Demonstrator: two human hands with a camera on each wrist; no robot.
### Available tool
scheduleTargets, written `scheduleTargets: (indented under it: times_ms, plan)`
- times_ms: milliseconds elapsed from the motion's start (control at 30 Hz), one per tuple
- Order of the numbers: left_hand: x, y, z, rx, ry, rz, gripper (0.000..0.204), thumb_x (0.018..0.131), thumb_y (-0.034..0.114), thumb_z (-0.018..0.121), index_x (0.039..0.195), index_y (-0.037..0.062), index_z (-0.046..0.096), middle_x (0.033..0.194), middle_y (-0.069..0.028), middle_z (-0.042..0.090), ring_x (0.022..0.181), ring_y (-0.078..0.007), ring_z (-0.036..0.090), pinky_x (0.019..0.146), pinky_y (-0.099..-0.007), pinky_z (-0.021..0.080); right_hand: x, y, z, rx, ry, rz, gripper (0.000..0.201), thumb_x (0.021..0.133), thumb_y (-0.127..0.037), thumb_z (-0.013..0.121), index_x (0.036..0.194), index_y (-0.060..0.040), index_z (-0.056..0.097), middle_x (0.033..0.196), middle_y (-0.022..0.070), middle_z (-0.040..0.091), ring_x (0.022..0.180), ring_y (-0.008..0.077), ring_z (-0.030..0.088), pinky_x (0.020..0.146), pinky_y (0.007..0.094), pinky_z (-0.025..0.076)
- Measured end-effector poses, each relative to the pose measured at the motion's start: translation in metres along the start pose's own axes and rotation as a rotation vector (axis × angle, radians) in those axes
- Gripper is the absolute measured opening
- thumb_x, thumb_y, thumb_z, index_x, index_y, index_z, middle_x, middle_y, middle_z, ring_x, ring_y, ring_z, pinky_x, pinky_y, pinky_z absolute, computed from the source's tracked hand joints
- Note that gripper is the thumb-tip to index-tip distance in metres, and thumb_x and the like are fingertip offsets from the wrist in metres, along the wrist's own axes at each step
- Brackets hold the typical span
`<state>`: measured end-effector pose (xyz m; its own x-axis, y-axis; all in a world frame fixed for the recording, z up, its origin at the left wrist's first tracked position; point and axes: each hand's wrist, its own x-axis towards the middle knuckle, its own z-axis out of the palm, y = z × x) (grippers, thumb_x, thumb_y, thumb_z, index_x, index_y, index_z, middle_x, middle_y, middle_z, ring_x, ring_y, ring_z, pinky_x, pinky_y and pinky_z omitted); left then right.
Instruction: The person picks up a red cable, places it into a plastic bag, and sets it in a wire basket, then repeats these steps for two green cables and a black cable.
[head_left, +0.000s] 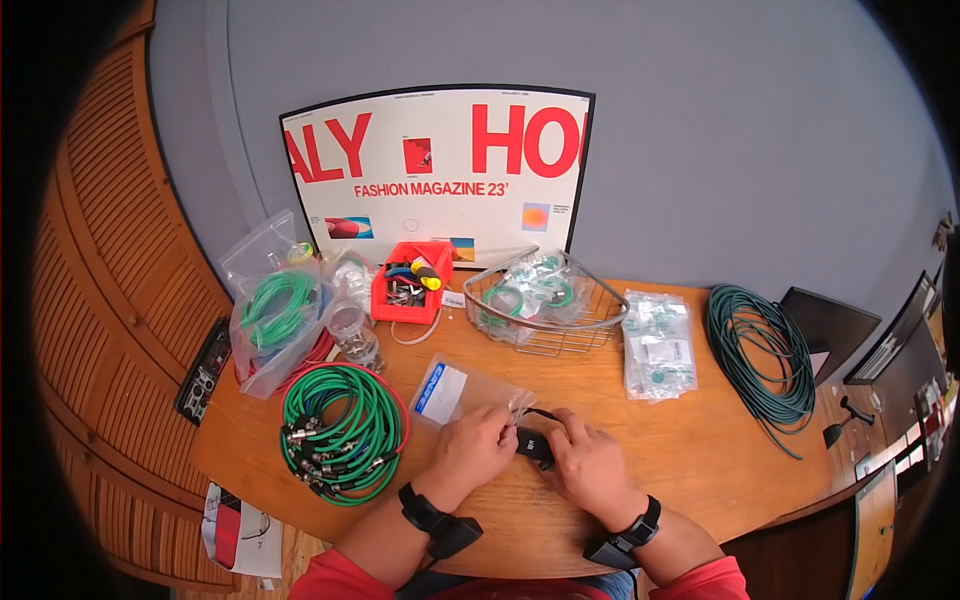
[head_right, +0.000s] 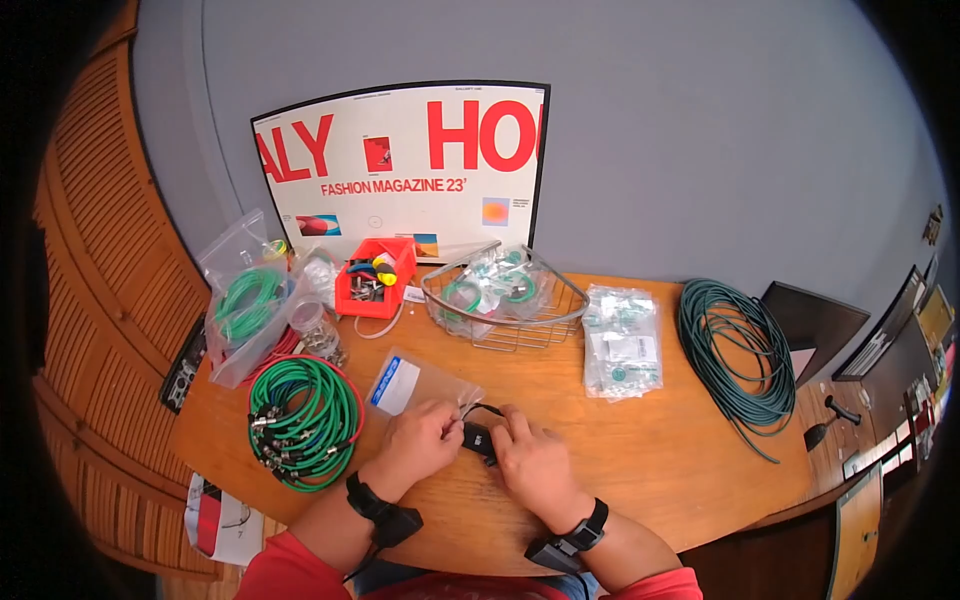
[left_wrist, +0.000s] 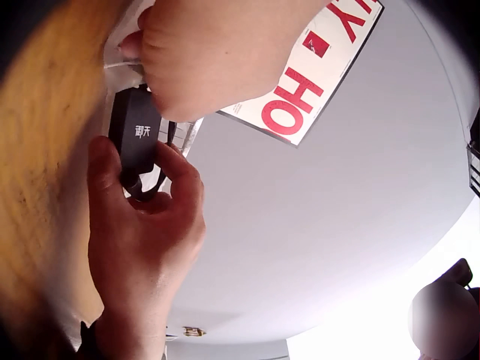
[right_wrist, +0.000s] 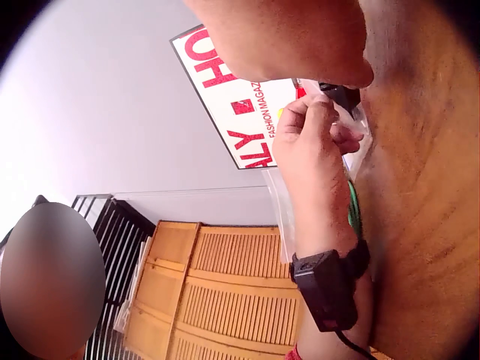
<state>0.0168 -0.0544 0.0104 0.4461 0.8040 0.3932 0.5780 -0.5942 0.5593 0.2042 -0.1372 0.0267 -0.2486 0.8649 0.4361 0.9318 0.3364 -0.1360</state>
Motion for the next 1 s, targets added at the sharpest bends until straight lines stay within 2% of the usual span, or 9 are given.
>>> scheduleTargets:
  times_ms: [300,367,500,600,667,767,800,867,1000]
  plan:
    - [-0.002,0.005,0.002,-0.054,0.020,0.203,0.010,0.083,0.013,0.071,0.091,0.0098,0.066,0.082,-0.0090,0.065,0.071,-0.0327,0.066,0.059,-0.0429,0.052,0.000,-0.007,-0.002,0.120,-0.033,0.056,0.039,0.075,-0.015,0.077,0.106,-0.0005,0.058,0.131,0.0229,0.057,0.080,0.0334,0.069,0.073,0.0415,0.057]
    - [-0.002,0.007,0.002,-0.111,0.021,0.216,0.012,0.083,0.012,0.072,0.093,0.0093,0.066,0.081,-0.0086,0.065,0.069,-0.0314,0.066,0.059,-0.0410,0.052,0.000,-0.010,-0.002,0.232,-0.064,0.225,0.042,0.077,-0.012,0.077,0.113,-0.0002,0.058,0.134,0.0267,0.054,0.092,0.0393,0.069,0.076,0.0429,0.058]
    - [-0.002,0.005,0.006,-0.194,0.075,0.178,0.012,0.083,0.009,0.073,0.093,0.0075,0.066,0.079,-0.0080,0.064,0.065,-0.0266,0.065,0.058,-0.0373,0.052,0.000,-0.003,0.010,0.372,0.050,0.119,0.052,0.076,-0.009,0.079,0.122,-0.0016,0.057,0.139,0.0299,0.049,0.103,0.0441,0.065,0.080,0.0434,0.058]
    - [-0.001,0.001,0.004,-0.240,0.110,0.146,0.011,0.082,0.006,0.073,0.092,0.0055,0.066,0.077,-0.0069,0.062,0.062,-0.0208,0.063,0.056,-0.0333,0.051,-0.001,0.002,0.016,0.587,0.072,0.162,0.059,0.074,-0.009,0.083,0.127,-0.0038,0.057,0.143,0.0301,0.045,0.109,0.0422,0.064,0.082,0.0416,0.058]
    - [0.000,0.003,0.000,-0.269,0.077,0.117,0.011,0.082,0.005,0.073,0.091,0.0044,0.067,0.076,-0.0060,0.061,0.060,-0.0179,0.060,0.055,-0.0309,0.049,-0.003,0.011,0.023,0.753,0.039,0.295,0.062,0.074,-0.003,0.086,0.128,-0.0019,0.057,0.147,0.0250,0.044,0.106,0.0248,0.068,0.083,0.0314,0.058]
    - [0.000,0.002,0.001,-0.276,0.066,0.108,0.010,0.084,0.005,0.072,0.091,0.0037,0.067,0.075,-0.0059,0.062,0.059,-0.0161,0.060,0.054,-0.0299,0.048,-0.004,0.013,0.025,1.016,-0.006,0.396,0.058,0.075,-0.001,0.086,0.126,-0.0009,0.059,0.144,0.0228,0.048,0.103,0.0193,0.067,0.083,0.0286,0.058]
    - [-0.001,0.002,0.001,-0.276,0.065,0.108,0.010,0.084,0.005,0.072,0.091,0.0037,0.067,0.075,-0.0059,0.062,0.059,-0.0161,0.060,0.054,-0.0299,0.048,-0.004,0.013,0.024,1.016,-0.006,0.396,0.058,0.075,-0.001,0.086,0.126,-0.0009,0.059,0.144,0.0228,0.048,0.103,0.0193,0.067,0.083,0.0286,0.058]
    - [-0.001,0.002,0.000,-0.349,0.032,0.057,0.010,0.085,0.006,0.073,0.093,0.0032,0.067,0.073,-0.0059,0.063,0.058,-0.0142,0.060,0.054,-0.0296,0.049,-0.002,0.012,0.019,0.944,0.021,0.362,0.042,0.080,-0.003,0.082,0.118,0.0030,0.063,0.131,0.0214,0.058,0.086,0.0191,0.069,0.076,0.0280,0.058]
    - [-0.004,0.003,0.003,-0.455,-0.066,-0.014,0.011,0.086,0.007,0.073,0.094,0.0034,0.066,0.069,-0.0055,0.063,0.059,-0.0128,0.061,0.055,-0.0290,0.049,0.000,0.010,0.008,0.873,-0.015,0.366,0.032,0.081,-0.001,0.080,0.110,0.0034,0.067,0.118,0.0168,0.063,0.085,0.0182,0.070,0.075,0.0290,0.058]
